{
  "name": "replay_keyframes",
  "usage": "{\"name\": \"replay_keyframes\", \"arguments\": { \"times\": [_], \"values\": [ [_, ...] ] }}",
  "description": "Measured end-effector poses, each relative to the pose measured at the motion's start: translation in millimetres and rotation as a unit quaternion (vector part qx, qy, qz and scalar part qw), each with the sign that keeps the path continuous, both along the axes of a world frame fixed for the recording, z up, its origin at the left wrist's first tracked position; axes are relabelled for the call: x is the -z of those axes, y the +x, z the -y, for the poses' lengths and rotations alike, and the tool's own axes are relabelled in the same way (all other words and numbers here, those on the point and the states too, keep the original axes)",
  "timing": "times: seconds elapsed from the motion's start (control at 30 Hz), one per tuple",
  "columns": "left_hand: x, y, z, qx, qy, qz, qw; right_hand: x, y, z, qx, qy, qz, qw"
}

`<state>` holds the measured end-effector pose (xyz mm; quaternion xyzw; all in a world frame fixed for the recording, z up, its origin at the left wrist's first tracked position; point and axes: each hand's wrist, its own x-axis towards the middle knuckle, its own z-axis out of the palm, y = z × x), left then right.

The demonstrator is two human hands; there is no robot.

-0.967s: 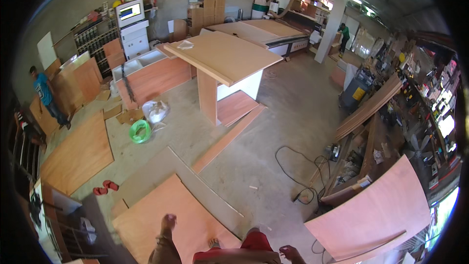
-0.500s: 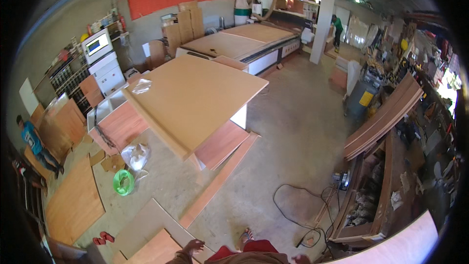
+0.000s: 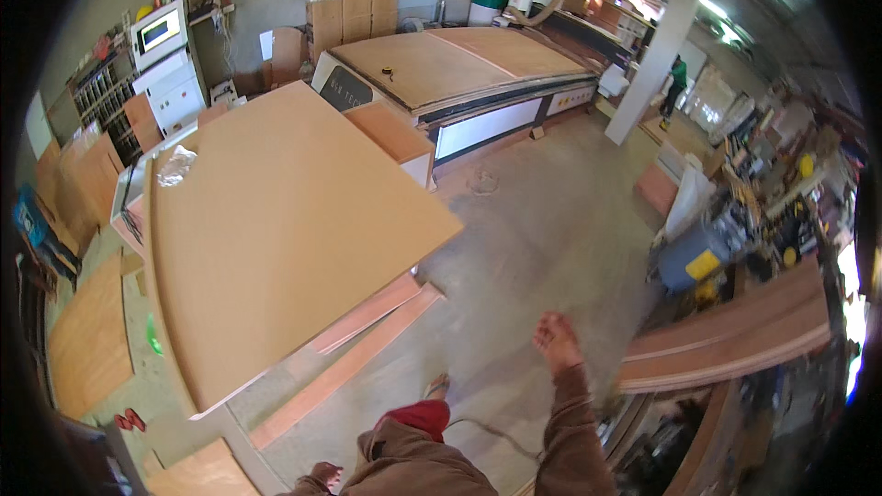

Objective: The person uses scissors to trim small pieces of wood and a thin wooden strip, then places the trimmed pieces on a workbench. The person also handles a plastic bag and a wooden ring while working alongside another person in a woodworking shop.

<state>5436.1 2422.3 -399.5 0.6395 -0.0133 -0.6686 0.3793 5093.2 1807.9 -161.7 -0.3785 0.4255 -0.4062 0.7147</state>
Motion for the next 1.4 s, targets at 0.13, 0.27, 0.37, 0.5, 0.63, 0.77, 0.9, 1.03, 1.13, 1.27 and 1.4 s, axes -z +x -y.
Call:
{"name": "replay_keyframes", "arguments": {
  "times": [0.13,0.27,0.37,0.5,0.63,0.77,0.9,1.03,1.13,1.27,1.4],
  "values": [
    [-24.3,-18.7,187.7,0.138,0.024,0.168,0.976,138.2,-60.9,94.7,-0.326,-0.217,-0.507,0.768],
    [-29.6,-19.0,358.9,0.034,0.003,0.175,0.984,175.1,-200.9,104.7,-0.196,0.355,-0.314,0.859],
    [2.0,-14.2,458.8,0.123,0.061,0.315,0.939,181.5,-232.1,156.8,-0.02,0.387,-0.308,0.869],
    [33.3,-62.6,589.8,-0.132,0.148,0.147,0.969,201.6,-205.6,296.7,-0.071,0.325,-0.327,0.884],
    [-26.2,-58.4,760.0,-0.237,0.237,-0.058,0.94,193.4,-165.5,464.1,-0.135,0.262,-0.327,0.898],
    [-155.0,-14.3,910.9,-0.117,-0.024,0.523,0.844,201.7,-125.8,642.3,-0.206,0.198,-0.355,0.89],
    [-286.9,44.6,1011.2,-0.2,-0.12,0.508,0.829,243.9,-80.8,816.4,-0.152,0.166,-0.348,0.91],
    [-340.0,141.0,1070.5,-0.297,-0.075,0.608,0.733,254.5,21.3,962.9,-0.19,0.073,-0.407,0.891],
    [-326.9,228.4,1081.9,-0.312,-0.029,0.739,0.596,242.4,154.1,1017.5,-0.266,0.062,-0.432,0.86],
    [-289.0,359.5,1088.1,-0.343,0.051,0.77,0.536,234.7,359.5,1001.8,-0.359,0.02,-0.393,0.846],
    [-269.0,431.0,1095.5,-0.279,0.139,0.791,0.526,223.3,537.8,977.5,-0.531,-0.098,-0.319,0.779]
  ]
}}
